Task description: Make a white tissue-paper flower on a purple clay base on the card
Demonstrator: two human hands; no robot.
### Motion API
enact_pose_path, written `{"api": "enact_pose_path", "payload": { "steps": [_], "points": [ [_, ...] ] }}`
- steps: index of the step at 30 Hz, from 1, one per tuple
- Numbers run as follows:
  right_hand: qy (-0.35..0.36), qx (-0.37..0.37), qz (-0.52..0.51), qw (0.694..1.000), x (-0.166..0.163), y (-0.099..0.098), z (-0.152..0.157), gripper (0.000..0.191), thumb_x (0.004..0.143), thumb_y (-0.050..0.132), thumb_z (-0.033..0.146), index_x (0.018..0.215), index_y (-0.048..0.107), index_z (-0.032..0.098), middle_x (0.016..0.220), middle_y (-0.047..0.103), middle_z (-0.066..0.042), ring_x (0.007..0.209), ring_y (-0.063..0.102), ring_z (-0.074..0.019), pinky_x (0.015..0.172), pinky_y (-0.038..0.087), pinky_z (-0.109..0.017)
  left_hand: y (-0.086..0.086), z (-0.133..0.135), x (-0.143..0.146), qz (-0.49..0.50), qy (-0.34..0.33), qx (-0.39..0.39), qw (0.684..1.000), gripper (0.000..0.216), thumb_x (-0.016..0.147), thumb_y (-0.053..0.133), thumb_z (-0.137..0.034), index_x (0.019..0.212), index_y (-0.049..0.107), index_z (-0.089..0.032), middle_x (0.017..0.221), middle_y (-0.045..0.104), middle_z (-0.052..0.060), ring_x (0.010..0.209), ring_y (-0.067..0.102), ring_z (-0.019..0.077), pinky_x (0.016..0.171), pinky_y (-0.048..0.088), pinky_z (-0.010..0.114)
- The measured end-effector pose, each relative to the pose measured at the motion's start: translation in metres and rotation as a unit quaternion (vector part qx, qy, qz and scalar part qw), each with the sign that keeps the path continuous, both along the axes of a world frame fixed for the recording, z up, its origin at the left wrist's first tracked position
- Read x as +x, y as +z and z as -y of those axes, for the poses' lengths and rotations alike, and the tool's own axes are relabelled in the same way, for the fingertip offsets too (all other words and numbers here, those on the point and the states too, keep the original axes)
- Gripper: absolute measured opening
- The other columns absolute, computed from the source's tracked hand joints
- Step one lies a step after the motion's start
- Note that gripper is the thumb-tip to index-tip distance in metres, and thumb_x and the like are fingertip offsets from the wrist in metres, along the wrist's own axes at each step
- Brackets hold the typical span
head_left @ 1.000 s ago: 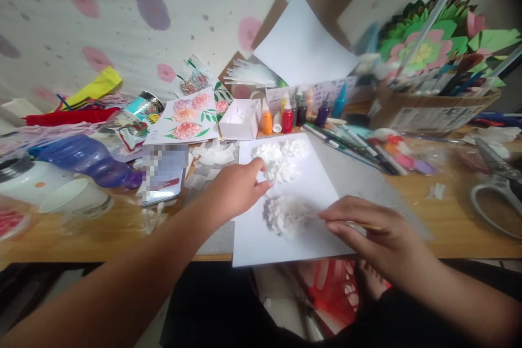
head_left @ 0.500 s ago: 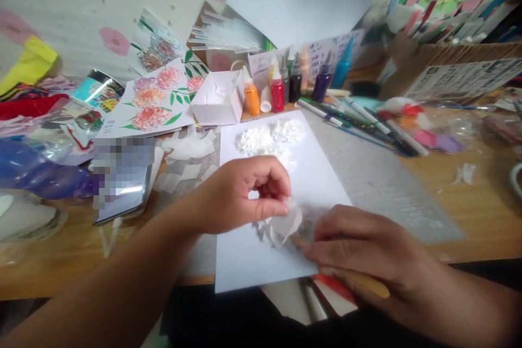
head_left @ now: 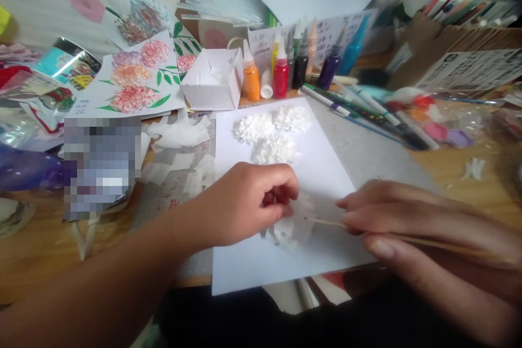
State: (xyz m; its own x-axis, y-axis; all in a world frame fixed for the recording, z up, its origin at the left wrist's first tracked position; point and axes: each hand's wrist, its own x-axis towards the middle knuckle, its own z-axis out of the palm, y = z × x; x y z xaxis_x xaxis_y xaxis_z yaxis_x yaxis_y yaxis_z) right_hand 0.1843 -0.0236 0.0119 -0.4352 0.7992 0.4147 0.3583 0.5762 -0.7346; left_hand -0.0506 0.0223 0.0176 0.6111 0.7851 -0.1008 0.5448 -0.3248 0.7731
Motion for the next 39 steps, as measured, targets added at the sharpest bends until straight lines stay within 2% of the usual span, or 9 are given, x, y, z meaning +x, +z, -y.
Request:
{"api": "enact_pose_path", "payload": {
  "steps": [5, 9, 16, 19, 23, 27, 33, 36, 39],
  "points": [
    [0.064, 0.017, 0.053, 0.996, -0.017, 0.001, -0.006, 0.014, 0.086, 0.056, 0.014, 0.097, 0.061, 0.021, 0.084, 0.068, -0.005, 0.082, 0.065, -0.0175, 0.066, 0.055, -0.025, -0.001, 0.000, 0.001, 0.005, -0.003, 0.014, 1.000, 0.010, 0.076, 0.059, -0.011, 0.078, 0.056, -0.020, 0.065, 0.055, -0.008, 0.057, 0.051, 0.0049, 0.052, 0.039, 0.015],
    [0.067, 0.040, 0.077, 0.994, -0.022, 0.000, -0.007, 0.011, 0.087, 0.055, 0.014, 0.093, 0.063, 0.018, 0.085, 0.068, -0.007, 0.085, 0.064, -0.0187, 0.065, 0.054, -0.026, -0.002, 0.000, 0.000, 0.000, -0.016, 0.010, 1.000, 0.013, 0.075, 0.058, -0.010, 0.083, 0.058, -0.021, 0.070, 0.059, -0.007, 0.061, 0.055, 0.0058, 0.057, 0.042, 0.016],
    [0.070, 0.036, 0.090, 0.993, -0.024, -0.003, -0.007, 0.013, 0.087, 0.055, 0.013, 0.096, 0.063, 0.016, 0.086, 0.067, -0.006, 0.084, 0.062, -0.0167, 0.069, 0.050, -0.026, -0.004, -0.002, -0.004, -0.015, -0.049, 0.057, 0.997, 0.021, 0.071, 0.058, -0.006, 0.086, 0.061, -0.021, 0.079, 0.062, -0.006, 0.068, 0.054, 0.0068, 0.062, 0.041, 0.018],
    [0.071, 0.028, 0.097, 0.992, -0.028, -0.007, -0.006, 0.011, 0.088, 0.055, 0.013, 0.093, 0.064, 0.016, 0.083, 0.064, -0.006, 0.077, 0.059, -0.0153, 0.065, 0.048, -0.027, -0.005, -0.004, -0.004, -0.024, -0.063, 0.058, 0.996, 0.020, 0.072, 0.057, -0.005, 0.086, 0.062, -0.020, 0.082, 0.061, -0.005, 0.070, 0.053, 0.0076, 0.062, 0.040, 0.018],
    [0.079, 0.053, 0.114, 0.989, -0.033, -0.012, -0.005, 0.011, 0.084, 0.054, 0.006, 0.086, 0.063, 0.013, 0.077, 0.063, -0.006, 0.069, 0.055, -0.0165, 0.057, 0.045, -0.029, -0.005, -0.005, -0.003, -0.026, -0.092, 0.065, 0.993, 0.020, 0.073, 0.055, -0.003, 0.085, 0.061, -0.019, 0.084, 0.058, -0.003, 0.075, 0.053, 0.0078, 0.066, 0.039, 0.019],
    [0.088, 0.059, 0.089, 0.990, -0.028, -0.007, -0.006, 0.011, 0.087, 0.053, 0.010, 0.088, 0.063, 0.014, 0.080, 0.065, -0.007, 0.073, 0.059, -0.0172, 0.060, 0.048, -0.029, -0.005, -0.006, -0.003, -0.030, -0.103, 0.060, 0.992, 0.020, 0.072, 0.054, -0.001, 0.082, 0.058, -0.018, 0.082, 0.056, -0.004, 0.075, 0.052, 0.0064, 0.067, 0.038, 0.017],
    [0.025, 0.050, 0.042, 0.998, -0.013, 0.003, 0.000, 0.013, 0.084, 0.055, 0.009, 0.092, 0.060, 0.017, 0.080, 0.067, -0.004, 0.079, 0.063, -0.0151, 0.064, 0.051, -0.022, -0.006, -0.005, -0.007, -0.037, -0.117, 0.065, 0.990, 0.018, 0.075, 0.055, -0.003, 0.083, 0.055, -0.019, 0.085, 0.051, -0.004, 0.076, 0.050, 0.0067, 0.068, 0.038, 0.018],
    [0.040, 0.033, 0.042, 0.998, -0.011, 0.001, 0.000, 0.014, 0.083, 0.057, 0.007, 0.093, 0.063, 0.014, 0.078, 0.066, -0.005, 0.075, 0.062, -0.0132, 0.063, 0.051, -0.021, -0.005, -0.005, -0.010, -0.029, -0.147, 0.061, 0.987, 0.024, 0.079, 0.054, -0.006, 0.096, 0.059, -0.023, 0.093, 0.049, -0.002, 0.083, 0.051, 0.0080, 0.076, 0.039, 0.019],
    [0.077, 0.020, 0.051, 0.996, -0.012, -0.002, 0.001, 0.015, 0.084, 0.056, 0.007, 0.095, 0.065, 0.011, 0.078, 0.065, -0.006, 0.072, 0.060, -0.0127, 0.061, 0.050, -0.022, -0.003, -0.005, -0.011, -0.022, -0.169, 0.055, 0.984, 0.025, 0.081, 0.053, -0.006, 0.098, 0.063, -0.023, 0.095, 0.048, -0.001, 0.085, 0.051, 0.0080, 0.079, 0.039, 0.018]
  ]
}}
